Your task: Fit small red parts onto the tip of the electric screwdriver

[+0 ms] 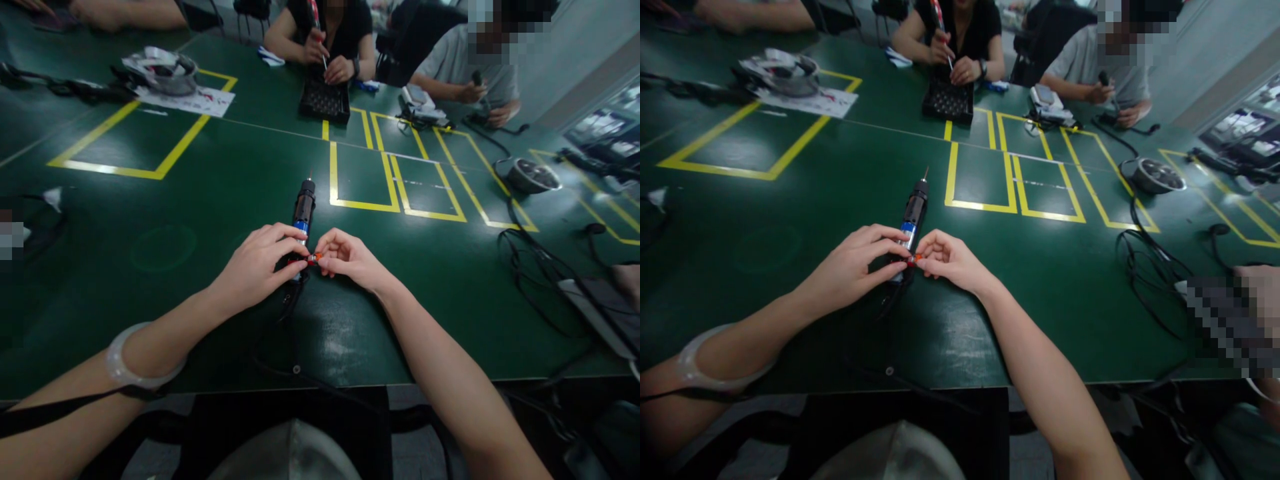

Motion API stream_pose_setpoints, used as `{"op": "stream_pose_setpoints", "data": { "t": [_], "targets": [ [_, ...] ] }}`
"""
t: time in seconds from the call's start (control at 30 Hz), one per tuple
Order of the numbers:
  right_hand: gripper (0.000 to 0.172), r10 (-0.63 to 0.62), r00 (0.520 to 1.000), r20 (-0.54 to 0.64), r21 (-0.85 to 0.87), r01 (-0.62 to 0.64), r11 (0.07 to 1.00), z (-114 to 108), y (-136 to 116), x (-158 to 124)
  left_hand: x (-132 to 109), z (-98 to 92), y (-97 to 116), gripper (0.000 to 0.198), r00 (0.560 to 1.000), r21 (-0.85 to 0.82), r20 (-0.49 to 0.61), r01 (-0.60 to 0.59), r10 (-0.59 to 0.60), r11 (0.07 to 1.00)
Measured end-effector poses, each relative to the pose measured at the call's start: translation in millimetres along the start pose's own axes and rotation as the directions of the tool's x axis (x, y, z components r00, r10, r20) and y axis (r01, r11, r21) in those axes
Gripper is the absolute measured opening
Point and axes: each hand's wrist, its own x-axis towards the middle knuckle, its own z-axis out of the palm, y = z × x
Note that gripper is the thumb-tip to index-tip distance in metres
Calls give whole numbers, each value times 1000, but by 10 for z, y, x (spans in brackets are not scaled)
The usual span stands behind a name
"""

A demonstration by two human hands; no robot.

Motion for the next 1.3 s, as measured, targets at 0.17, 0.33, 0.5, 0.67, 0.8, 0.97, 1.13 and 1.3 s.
{"op": "stream_pose_setpoints", "data": {
  "t": [0.17, 0.33, 0.5, 0.67, 0.8, 0.97, 1.13, 1.3],
  "targets": [
    [35, 0, 1000, 12, -18, 0, 1000, 10, 12, 1, 10, 9, 10, 23, 1000, 31, -15, -16, 16, 999],
    [29, -26, 999, 40, -37, 28, 999, 5, 36, 4, 4, 26, -21, 22, 1000, -18, -11, -29, 29, 999],
    [26, -37, 998, 46, -14, 38, 999, -6, 61, 9, -4, 29, -47, 22, 1000, -57, 0, -26, 26, 998],
    [26, -48, 998, 30, -7, 49, 999, -20, 62, 15, 0, 12, -26, 27, 999, -61, 20, 31, -30, 998],
    [26, -64, 998, 25, 0, 64, 998, -25, 38, 7, -2, 8, -30, 31, 997, -65, 47, 65, -62, 996],
    [27, -48, 998, 30, -20, 48, 999, -18, 37, 2, -5, 20, -59, 28, 995, -75, 78, 72, -66, 995],
    [25, -54, 998, 42, -24, 55, 998, -1, 44, 6, -1, 15, -48, 26, 995, -91, 78, 72, -65, 993],
    [22, -45, 998, 34, -66, 47, 997, 21, 27, 1, -6, 24, -30, 23, 995, -116, 88, 66, -56, 991]
  ]
}}
